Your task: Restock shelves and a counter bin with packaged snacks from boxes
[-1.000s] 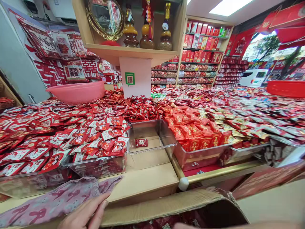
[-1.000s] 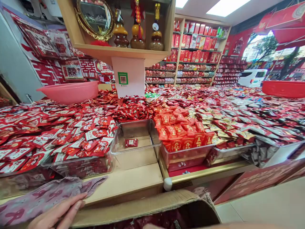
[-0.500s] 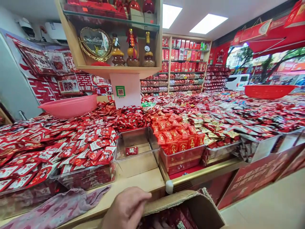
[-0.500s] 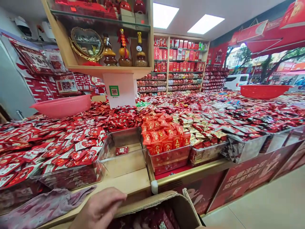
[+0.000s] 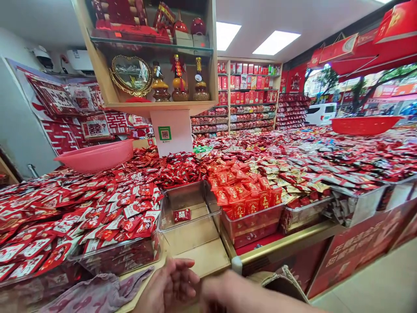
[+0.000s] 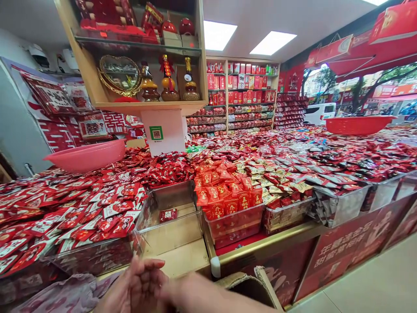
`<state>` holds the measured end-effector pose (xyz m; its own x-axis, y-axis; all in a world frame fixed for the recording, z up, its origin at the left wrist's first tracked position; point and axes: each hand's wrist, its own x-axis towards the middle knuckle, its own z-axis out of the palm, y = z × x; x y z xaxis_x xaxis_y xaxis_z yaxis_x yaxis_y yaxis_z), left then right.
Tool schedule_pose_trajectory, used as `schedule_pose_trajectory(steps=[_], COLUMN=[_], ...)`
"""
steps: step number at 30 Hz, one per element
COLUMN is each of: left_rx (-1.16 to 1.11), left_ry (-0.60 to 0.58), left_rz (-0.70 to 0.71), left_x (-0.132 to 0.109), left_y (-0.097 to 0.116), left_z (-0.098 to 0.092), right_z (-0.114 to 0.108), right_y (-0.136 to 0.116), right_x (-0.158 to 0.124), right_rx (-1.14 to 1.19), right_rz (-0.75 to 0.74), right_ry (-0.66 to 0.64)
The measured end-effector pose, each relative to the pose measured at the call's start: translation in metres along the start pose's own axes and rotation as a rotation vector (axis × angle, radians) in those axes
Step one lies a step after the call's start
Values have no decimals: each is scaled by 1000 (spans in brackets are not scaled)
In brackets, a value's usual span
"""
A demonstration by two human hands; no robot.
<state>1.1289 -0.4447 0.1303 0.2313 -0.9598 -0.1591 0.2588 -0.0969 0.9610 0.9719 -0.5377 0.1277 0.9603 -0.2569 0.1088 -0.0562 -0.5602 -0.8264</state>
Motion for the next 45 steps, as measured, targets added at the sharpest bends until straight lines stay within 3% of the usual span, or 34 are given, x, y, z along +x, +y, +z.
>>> schedule_pose_trajectory(steps=[4, 7, 11, 15, 22, 26, 32, 38, 45], left_rx=[26, 136, 45, -10, 118, 186, 31, 40, 27], left_ry=[29, 66, 108, 132, 113, 91, 1, 25, 55], left_rz=[67, 59, -77, -103, -13, -14, 24, 31, 25], left_x=[-2, 0, 0, -1, 2, 6, 8, 9, 9], left_y=[2, 0, 1, 3, -7, -11, -13, -12, -12], left_z=[5, 9, 13, 14, 9, 3, 1, 2, 2], right_z=[-13, -10, -5, -5, -3, -3, -1, -1, -2], right_y=[-7, 2, 11, 11, 12, 14, 20, 19, 27], right_x=[25, 37, 39, 35, 33, 33, 36, 36, 31], right_rx=[349, 571, 813, 1000, 938, 944, 956, 956, 879], right_rz=[56, 75, 127, 154, 209, 244, 251, 263, 262], right_ry=[336, 353, 360, 365, 397, 338, 351, 370, 250])
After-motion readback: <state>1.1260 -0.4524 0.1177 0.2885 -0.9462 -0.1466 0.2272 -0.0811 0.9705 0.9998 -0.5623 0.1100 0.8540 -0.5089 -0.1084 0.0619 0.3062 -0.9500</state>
